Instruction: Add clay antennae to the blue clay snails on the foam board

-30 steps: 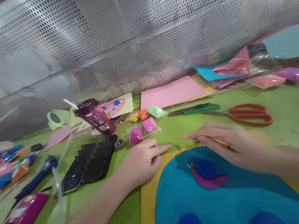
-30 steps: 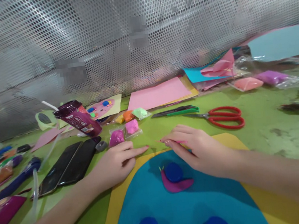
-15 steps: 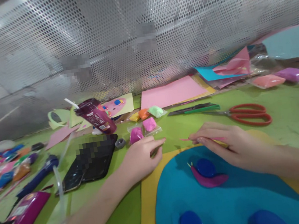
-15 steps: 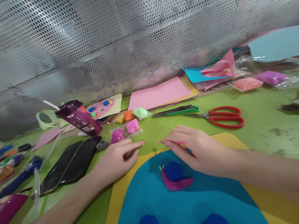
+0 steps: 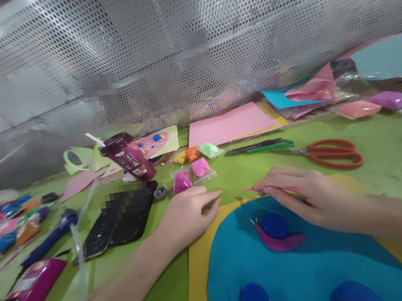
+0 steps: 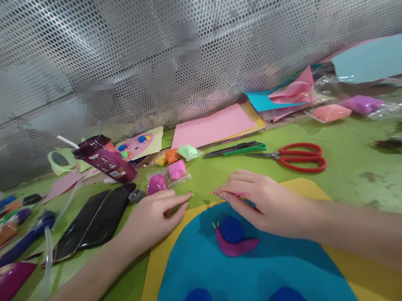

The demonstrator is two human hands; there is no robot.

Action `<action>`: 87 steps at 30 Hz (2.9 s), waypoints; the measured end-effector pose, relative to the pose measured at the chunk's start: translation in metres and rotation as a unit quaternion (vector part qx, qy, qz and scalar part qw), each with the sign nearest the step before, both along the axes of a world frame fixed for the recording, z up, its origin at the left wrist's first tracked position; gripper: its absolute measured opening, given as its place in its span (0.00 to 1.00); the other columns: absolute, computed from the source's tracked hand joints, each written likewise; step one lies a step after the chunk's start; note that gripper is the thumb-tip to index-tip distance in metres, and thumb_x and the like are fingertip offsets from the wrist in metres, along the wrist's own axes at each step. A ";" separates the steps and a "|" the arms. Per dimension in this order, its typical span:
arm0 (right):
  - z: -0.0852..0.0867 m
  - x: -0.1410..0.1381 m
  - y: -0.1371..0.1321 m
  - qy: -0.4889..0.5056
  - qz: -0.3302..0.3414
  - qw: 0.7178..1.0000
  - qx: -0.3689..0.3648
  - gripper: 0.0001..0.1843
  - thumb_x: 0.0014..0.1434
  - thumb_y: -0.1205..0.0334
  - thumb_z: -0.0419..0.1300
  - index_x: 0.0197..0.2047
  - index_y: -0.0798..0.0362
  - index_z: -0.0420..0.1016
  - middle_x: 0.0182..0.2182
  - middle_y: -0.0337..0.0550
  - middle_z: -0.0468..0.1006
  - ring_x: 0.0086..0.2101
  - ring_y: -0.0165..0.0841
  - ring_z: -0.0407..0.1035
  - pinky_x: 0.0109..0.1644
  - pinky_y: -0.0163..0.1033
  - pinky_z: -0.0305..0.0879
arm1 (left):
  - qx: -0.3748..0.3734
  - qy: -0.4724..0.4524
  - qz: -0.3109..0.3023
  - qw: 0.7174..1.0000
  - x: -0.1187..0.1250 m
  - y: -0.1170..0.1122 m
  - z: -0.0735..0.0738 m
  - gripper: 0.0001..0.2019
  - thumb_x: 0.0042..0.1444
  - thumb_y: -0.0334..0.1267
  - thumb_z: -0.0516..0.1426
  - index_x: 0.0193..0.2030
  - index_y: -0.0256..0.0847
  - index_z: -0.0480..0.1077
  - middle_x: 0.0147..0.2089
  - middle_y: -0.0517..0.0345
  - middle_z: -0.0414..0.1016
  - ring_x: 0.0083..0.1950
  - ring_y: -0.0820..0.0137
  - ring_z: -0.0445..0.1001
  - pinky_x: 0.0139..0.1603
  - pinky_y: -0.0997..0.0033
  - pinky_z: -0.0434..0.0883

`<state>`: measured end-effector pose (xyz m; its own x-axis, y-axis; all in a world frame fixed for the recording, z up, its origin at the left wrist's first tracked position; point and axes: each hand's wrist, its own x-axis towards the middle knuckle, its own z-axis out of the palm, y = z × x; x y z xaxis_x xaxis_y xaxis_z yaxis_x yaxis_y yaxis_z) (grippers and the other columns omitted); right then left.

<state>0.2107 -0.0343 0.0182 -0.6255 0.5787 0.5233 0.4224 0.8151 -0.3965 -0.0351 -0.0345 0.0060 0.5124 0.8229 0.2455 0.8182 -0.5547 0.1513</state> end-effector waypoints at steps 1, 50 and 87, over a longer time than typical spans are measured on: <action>0.000 0.000 0.000 0.000 0.000 1.000 0.001 0.14 0.63 0.67 0.46 0.41 0.55 0.72 0.35 0.46 0.77 0.37 0.32 0.70 0.40 0.36 0.69 | -0.007 0.015 0.002 1.000 0.001 0.000 0.000 0.16 0.60 0.35 0.48 0.50 0.39 0.72 0.30 0.55 0.74 0.33 0.67 0.70 0.34 0.69 0.66; 0.008 -0.004 0.000 0.054 -0.132 0.970 -0.197 0.18 0.62 0.51 0.46 0.33 0.51 0.72 0.33 0.43 0.77 0.35 0.36 0.71 0.38 0.40 0.67 | 0.093 0.078 -0.099 0.988 -0.004 -0.002 0.000 0.14 0.57 0.30 0.51 0.46 0.40 0.74 0.30 0.58 0.79 0.28 0.66 0.74 0.28 0.69 0.68; 0.016 -0.039 0.026 0.007 -0.045 0.959 -0.278 0.18 0.63 0.49 0.44 0.31 0.53 0.64 0.24 0.37 0.65 0.26 0.28 0.61 0.29 0.34 0.58 | 0.112 0.060 -0.078 0.989 -0.010 -0.005 0.005 0.15 0.53 0.28 0.47 0.25 0.39 0.73 0.21 0.59 0.73 0.25 0.71 0.72 0.28 0.73 0.67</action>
<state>0.1722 -0.0080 0.0342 -0.5556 0.8219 0.1255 0.4719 0.4360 -0.7663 -0.0449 -0.0390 0.0111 0.6658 0.6631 0.3422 0.7242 -0.6846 -0.0826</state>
